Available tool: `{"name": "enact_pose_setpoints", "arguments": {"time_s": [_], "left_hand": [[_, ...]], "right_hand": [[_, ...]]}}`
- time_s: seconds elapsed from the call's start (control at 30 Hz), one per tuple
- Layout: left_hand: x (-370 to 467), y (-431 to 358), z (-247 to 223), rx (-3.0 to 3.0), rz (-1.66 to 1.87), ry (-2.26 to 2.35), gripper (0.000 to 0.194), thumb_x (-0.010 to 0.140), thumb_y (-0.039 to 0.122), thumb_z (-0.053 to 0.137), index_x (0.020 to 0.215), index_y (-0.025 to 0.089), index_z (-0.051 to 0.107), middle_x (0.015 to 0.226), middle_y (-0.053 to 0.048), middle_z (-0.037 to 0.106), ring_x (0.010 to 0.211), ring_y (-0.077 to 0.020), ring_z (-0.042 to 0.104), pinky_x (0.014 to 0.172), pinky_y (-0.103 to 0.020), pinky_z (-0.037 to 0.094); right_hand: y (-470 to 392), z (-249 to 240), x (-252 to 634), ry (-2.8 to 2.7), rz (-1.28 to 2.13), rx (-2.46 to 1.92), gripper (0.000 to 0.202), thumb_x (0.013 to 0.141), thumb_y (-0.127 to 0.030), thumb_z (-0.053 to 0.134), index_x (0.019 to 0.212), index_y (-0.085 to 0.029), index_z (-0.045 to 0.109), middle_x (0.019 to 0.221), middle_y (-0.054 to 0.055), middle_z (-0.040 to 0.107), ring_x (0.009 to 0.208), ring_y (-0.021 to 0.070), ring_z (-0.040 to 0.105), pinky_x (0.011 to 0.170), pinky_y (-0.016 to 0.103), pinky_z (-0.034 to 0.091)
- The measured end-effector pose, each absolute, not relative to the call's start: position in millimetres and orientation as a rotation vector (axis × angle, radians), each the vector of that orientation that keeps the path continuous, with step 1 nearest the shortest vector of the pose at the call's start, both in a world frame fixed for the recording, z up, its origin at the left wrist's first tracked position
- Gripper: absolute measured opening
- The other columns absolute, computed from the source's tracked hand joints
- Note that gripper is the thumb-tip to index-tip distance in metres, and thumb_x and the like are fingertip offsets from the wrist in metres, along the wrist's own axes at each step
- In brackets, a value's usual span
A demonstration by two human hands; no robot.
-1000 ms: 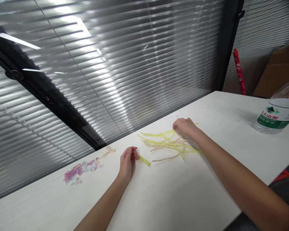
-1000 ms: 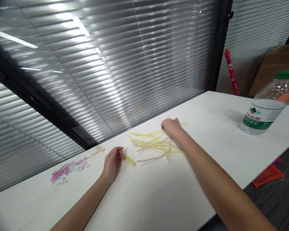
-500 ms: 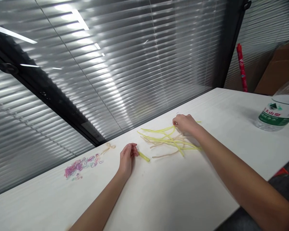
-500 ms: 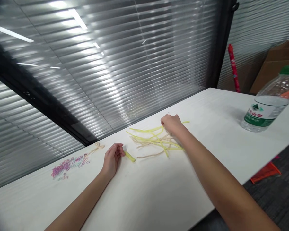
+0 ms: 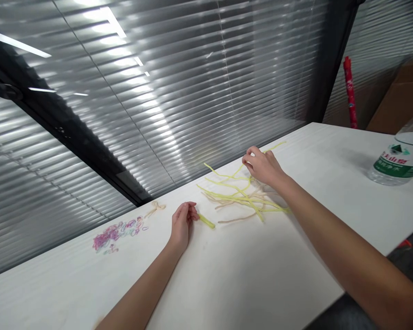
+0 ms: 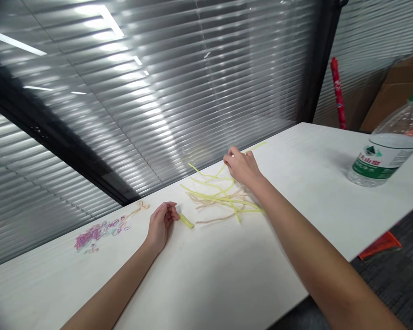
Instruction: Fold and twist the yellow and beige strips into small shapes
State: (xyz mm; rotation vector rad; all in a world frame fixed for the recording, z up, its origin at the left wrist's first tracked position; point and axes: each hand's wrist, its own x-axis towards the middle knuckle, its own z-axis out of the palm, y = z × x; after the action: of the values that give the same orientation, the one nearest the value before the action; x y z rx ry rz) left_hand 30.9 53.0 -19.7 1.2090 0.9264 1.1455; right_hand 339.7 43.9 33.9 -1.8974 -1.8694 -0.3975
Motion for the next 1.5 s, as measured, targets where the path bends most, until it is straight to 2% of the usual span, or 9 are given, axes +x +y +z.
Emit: {"name": "enact_pose_setpoints", "arguments": {"time_s": [0.37, 0.57, 0.77, 1.0, 1.17, 1.37, 1.5], "left_hand": [[31.8, 52.3, -17.8, 1.217, 1.145, 0.931, 0.031, 0.083, 0.045, 0.058, 0.086, 0.015, 0.064, 0.067, 0.000, 0.052, 0.060, -0.0106, 0.049, 0.061, -0.024, 0.039], [31.2, 53.2, -19.3, 1.205, 1.138, 0.934, 0.030, 0.083, 0.045, 0.058, 0.086, 0.016, 0.064, 0.067, 0.001, 0.052, 0.061, -0.0106, 0.049, 0.062, -0.024, 0.039], [31.3, 51.8, -17.5, 1.219, 1.125, 0.956, 0.030, 0.082, 0.046, 0.060, 0.086, 0.016, 0.063, 0.067, 0.001, 0.053, 0.061, -0.0103, 0.049, 0.062, -0.024, 0.038], [32.6, 50.1, -17.3, 1.270, 1.090, 1.030, 0.028, 0.074, 0.041, 0.071, 0.088, 0.017, 0.064, 0.062, 0.003, 0.053, 0.062, -0.0088, 0.048, 0.063, -0.021, 0.037], [33.7, 49.1, -16.3, 1.255, 1.097, 1.032, 0.034, 0.075, 0.046, 0.069, 0.091, 0.017, 0.066, 0.062, 0.003, 0.052, 0.060, -0.0085, 0.047, 0.062, -0.021, 0.037], [37.1, 48.8, -15.0, 1.236, 1.150, 1.044, 0.034, 0.074, 0.048, 0.069, 0.071, 0.015, 0.062, 0.059, 0.001, 0.054, 0.059, -0.0089, 0.046, 0.061, -0.023, 0.036], [37.1, 49.2, -17.2, 1.195, 1.177, 1.014, 0.031, 0.073, 0.044, 0.071, 0.069, 0.015, 0.061, 0.060, 0.001, 0.055, 0.059, -0.0086, 0.046, 0.061, -0.023, 0.036]], "right_hand": [[48.3, 34.9, 335.4, -1.758, -0.576, -1.563, 0.022, 0.093, -0.026, 0.044, 0.093, -0.020, 0.065, 0.112, 0.008, 0.054, 0.073, 0.0134, 0.049, 0.072, 0.030, 0.024], [49.2, 31.4, 315.4, -1.834, -0.674, -1.496, 0.021, 0.093, -0.020, 0.045, 0.088, -0.021, 0.065, 0.086, 0.003, 0.059, 0.071, 0.0137, 0.046, 0.071, 0.031, 0.020], [47.0, 26.0, 292.5, -1.915, -0.749, -1.471, 0.019, 0.092, -0.016, 0.044, 0.083, -0.018, 0.061, 0.076, 0.002, 0.061, 0.072, 0.0149, 0.046, 0.073, 0.034, 0.019], [37.9, 15.8, 257.0, -2.007, -0.829, -1.366, 0.015, 0.087, -0.009, 0.046, 0.079, -0.017, 0.055, 0.073, 0.003, 0.059, 0.071, 0.0156, 0.044, 0.073, 0.035, 0.019], [32.9, -0.9, 236.7, -2.043, -0.813, -1.310, 0.018, 0.081, -0.001, 0.047, 0.076, -0.018, 0.051, 0.069, 0.001, 0.056, 0.066, 0.0148, 0.041, 0.068, 0.034, 0.018], [28.7, -10.6, 226.9, -2.078, -0.736, -1.286, 0.022, 0.077, 0.002, 0.050, 0.083, -0.019, 0.054, 0.074, 0.000, 0.058, 0.069, 0.0138, 0.044, 0.068, 0.032, 0.019], [28.0, -14.2, 225.7, -2.062, -0.746, -1.264, 0.028, 0.076, 0.004, 0.050, 0.090, -0.020, 0.056, 0.081, 0.001, 0.061, 0.074, 0.0134, 0.048, 0.070, 0.032, 0.020]]}}
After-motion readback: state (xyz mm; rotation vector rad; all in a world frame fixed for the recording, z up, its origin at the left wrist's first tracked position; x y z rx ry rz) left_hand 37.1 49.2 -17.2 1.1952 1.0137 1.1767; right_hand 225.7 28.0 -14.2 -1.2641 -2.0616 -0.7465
